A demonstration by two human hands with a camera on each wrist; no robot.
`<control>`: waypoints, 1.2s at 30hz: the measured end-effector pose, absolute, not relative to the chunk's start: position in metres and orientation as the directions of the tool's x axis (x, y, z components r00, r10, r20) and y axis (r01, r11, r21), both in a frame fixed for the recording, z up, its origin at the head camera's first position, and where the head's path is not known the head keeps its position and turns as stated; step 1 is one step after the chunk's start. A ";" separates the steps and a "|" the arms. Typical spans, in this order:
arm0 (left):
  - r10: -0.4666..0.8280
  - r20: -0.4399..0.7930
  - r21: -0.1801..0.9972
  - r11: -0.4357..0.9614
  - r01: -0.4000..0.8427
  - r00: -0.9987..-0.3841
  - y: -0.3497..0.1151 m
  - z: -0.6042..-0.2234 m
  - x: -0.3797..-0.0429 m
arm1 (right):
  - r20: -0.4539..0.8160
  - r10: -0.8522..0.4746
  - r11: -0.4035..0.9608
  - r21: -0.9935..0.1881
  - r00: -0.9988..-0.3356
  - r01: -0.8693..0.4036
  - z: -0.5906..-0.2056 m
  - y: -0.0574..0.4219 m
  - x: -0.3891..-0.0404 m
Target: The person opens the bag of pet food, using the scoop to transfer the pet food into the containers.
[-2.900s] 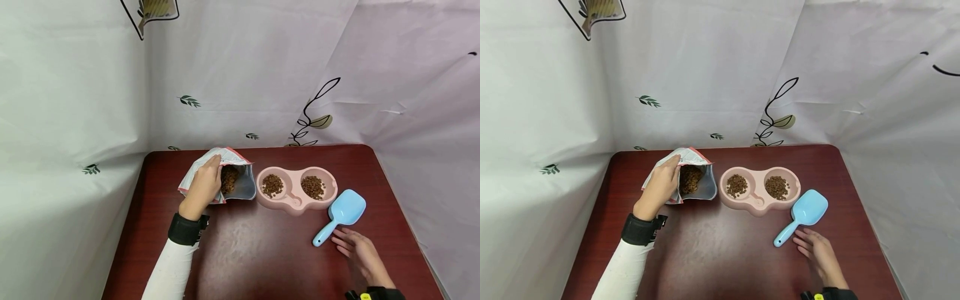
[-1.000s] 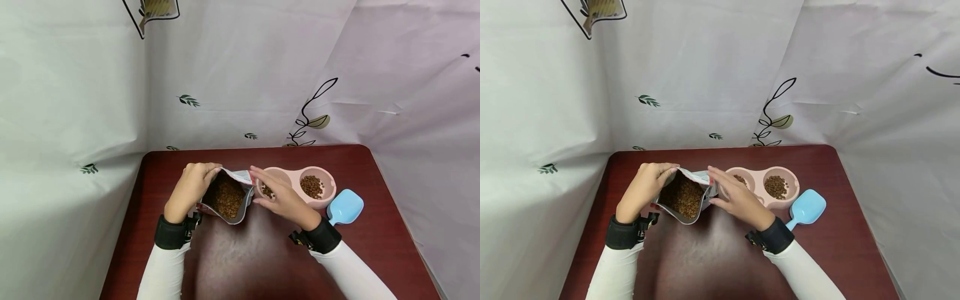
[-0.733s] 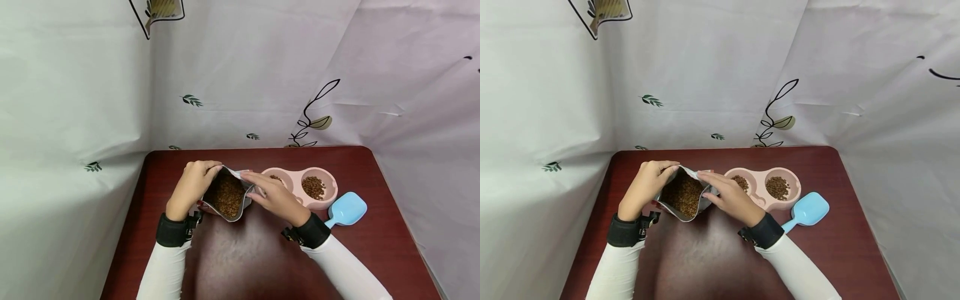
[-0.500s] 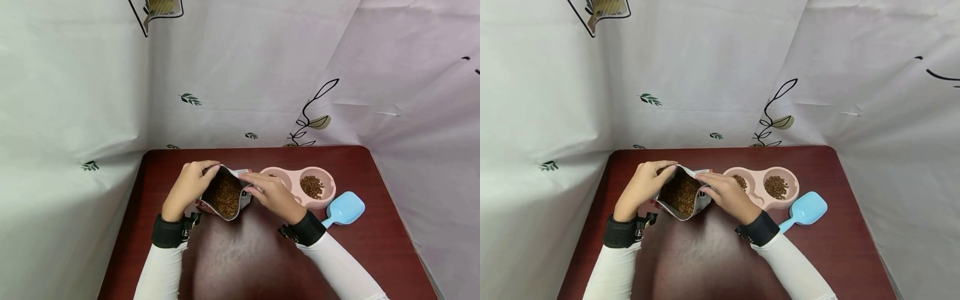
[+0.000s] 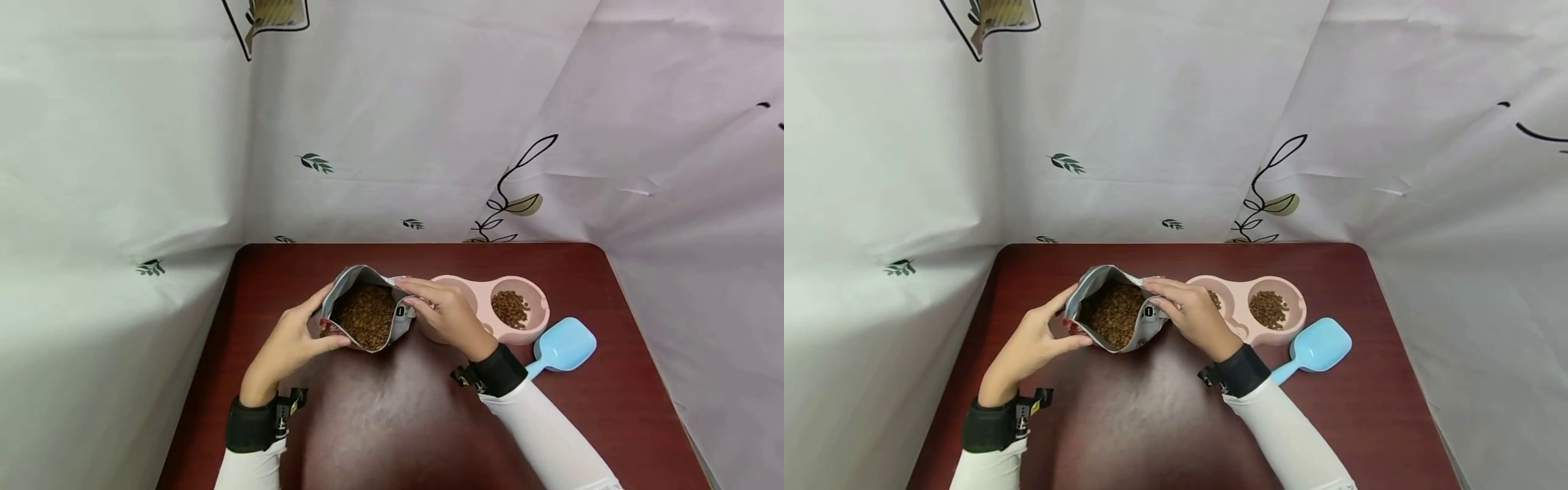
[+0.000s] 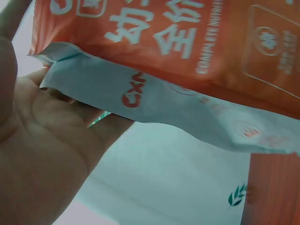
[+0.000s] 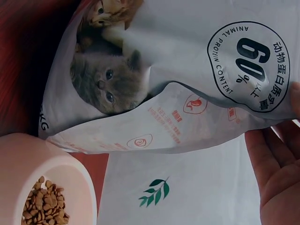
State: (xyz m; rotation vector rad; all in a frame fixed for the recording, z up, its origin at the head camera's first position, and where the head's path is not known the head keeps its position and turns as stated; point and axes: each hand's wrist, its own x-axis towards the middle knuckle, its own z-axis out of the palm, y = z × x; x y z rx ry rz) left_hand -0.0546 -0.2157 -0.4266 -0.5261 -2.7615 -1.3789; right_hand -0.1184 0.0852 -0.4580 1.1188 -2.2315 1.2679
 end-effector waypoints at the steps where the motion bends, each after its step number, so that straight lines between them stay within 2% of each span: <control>1: 0.282 0.184 0.761 0.565 0.318 -0.942 -0.215 -0.429 -0.054 | 0.616 -0.463 0.293 -0.572 -0.637 -0.766 -0.458 0.086 -0.118; 8: 0.215 0.372 0.720 0.548 0.427 -0.903 -0.208 -0.445 -0.052 | 0.604 -0.418 0.351 -0.582 -0.679 -0.734 -0.460 0.087 -0.119; 13: 0.180 0.441 0.696 0.550 0.461 -0.879 -0.202 -0.452 -0.051 | 0.562 -0.373 0.395 -0.624 -0.739 -0.674 -0.462 0.090 -0.120; 21: 0.114 0.474 0.704 0.546 0.454 -0.873 -0.203 -0.451 -0.049 | 0.501 -0.338 0.379 -0.703 -0.797 -0.602 -0.462 0.093 -0.118; 26: 0.069 0.488 0.723 0.526 0.447 -0.870 -0.209 -0.453 -0.049 | 0.506 -0.319 0.369 -0.713 -0.802 -0.596 -0.462 0.092 -0.114; 36: -0.077 0.495 0.815 0.386 0.432 -0.865 -0.219 -0.461 -0.055 | 0.501 -0.289 0.280 -0.770 -0.816 -0.573 -0.464 0.087 -0.103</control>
